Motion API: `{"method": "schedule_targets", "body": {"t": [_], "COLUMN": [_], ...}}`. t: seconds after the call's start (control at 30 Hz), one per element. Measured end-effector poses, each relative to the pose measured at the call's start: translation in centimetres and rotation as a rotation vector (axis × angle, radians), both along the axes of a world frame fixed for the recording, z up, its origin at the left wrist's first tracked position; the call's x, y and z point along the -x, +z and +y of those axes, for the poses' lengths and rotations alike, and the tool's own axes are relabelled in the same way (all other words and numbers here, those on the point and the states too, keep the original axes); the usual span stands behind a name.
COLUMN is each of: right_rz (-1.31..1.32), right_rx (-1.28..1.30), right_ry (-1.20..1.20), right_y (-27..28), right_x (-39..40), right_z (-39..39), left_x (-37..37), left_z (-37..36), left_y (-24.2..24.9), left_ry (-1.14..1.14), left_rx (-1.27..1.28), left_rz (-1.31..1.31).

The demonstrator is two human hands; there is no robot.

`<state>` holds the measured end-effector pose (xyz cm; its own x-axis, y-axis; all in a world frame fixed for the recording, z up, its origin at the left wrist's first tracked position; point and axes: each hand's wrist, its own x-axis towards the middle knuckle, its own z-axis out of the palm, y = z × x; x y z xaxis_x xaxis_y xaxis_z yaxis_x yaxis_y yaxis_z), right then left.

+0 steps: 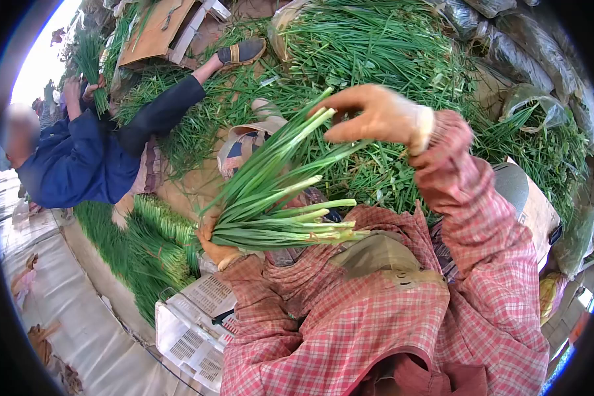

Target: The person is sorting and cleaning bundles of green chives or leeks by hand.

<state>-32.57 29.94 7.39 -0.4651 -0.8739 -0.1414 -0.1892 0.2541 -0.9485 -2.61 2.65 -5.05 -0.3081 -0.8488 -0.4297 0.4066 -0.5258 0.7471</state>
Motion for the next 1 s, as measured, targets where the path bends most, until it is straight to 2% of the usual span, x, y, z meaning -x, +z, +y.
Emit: {"method": "schedule_targets", "body": {"t": [0.03, 0.17, 0.2, 0.23, 0.27, 0.3, 0.33, 0.37, 0.4, 0.43, 0.47, 0.5, 0.53, 0.57, 0.63, 0.67, 0.7, 0.77, 0.83, 0.9, 0.97, 1.0], "right_rz": [-0.152, -0.541, -0.632, -0.720, -0.912, -0.780, -0.754, -0.721, -0.648, -0.367, 0.308, 0.976, 1.040, 0.924, 0.873, 0.815, 0.782, 0.671, 0.691, 0.721, 0.156, -0.175], "right_rx": [0.071, 0.108, 0.175, 0.244, 0.140, 0.603, 0.762, 0.922, 0.861, 0.441, 0.054, -0.346, -0.240, -0.060, -0.039, -0.109, -0.048, -0.063, -0.031, 0.122, 0.250, 0.364], "right_ry": [0.102, -0.022, -0.109, -0.199, -0.298, -0.148, -0.204, -0.250, -0.232, -0.403, -0.441, -0.441, -0.422, -0.338, -0.123, -0.107, -0.082, -0.064, -0.143, -0.272, -0.549, -0.525], "right_y": [-1.3, -4.3, -4.1, -3.7, -2.4, -3.6, -3.4, -3.2, -2.3, -1.8, -1.8, -1.8, -1.0, -0.4, -0.9, -1.2, -3.2, -3.8, -4.8, -5.0, -5.7, -5.8], "right_x": [-0.2, -1.9, -2.7, -3.3, -3.2, -3.2, -2.5, -1.8, 0.1, 1.9, 2.1, 2.0, 1.4, 0.4, -1.8, -3.1, -3.8, -4.9, -5.7, -5.7, -5.4, -4.5], "right_z": [-1.3, -1.6, -1.1, -0.5, 1.0, 2.2, 3.9, 5.7, 7.8, 10.1, 9.7, 9.1, 7.2, 4.8, 0.7, -1.1, -2.3, -3.7, -4.0, -3.8, -3.7, -3.5], "left_x": [0.4, -1.4, 1.4, 0.9, 0.2, -0.4, -0.7, -0.9, -1.0, -1.0, 1.1, 0.8, 0.6, 0.4, 0.4, 0.7, 1.0, 1.5, 1.2, 1.0, 1.2, 1.0], "left_z": [0.0, -2.2, 0.5, 0.2, -0.6, -1.3, -2.0, -2.6, -3.1, -3.1, -0.6, -1.0, -1.9, -2.6, -2.7, -2.3, -2.0, -1.2, -1.2, -1.3, -1.0, -1.1], "left_y": [0.3, -1.0, 2.2, 1.8, 1.1, 0.8, 0.9, 1.0, 1.1, 1.7, 5.3, 4.9, 4.1, 3.5, 3.7, 4.4, 5.0, 6.2, 6.9, 7.2, 7.6, 7.7], "left_ry": [0.056, -0.140, 0.062, -0.001, -0.069, -0.140, -0.179, -0.143, -0.103, -0.062, -0.017, -0.028, -0.044, -0.058, -0.055, -0.056, -0.053, -0.067, -0.077, -0.050, -0.006, 0.030], "left_rx": [-0.034, -0.034, 0.081, 0.199, 0.315, 0.428, 0.076, 0.023, -0.026, -0.071, -0.228, -0.158, -0.088, -0.019, -0.012, 0.002, 0.019, 0.041, 0.033, 0.063, 0.059, 0.069], "left_rz": [0.060, 0.490, 0.104, 0.041, -0.023, -0.087, 0.636, 0.656, 0.673, 0.687, 0.802, 0.733, 0.670, 0.607, 0.591, 0.591, 0.590, 0.603, 0.648, 0.617, 0.585, 0.550]}}
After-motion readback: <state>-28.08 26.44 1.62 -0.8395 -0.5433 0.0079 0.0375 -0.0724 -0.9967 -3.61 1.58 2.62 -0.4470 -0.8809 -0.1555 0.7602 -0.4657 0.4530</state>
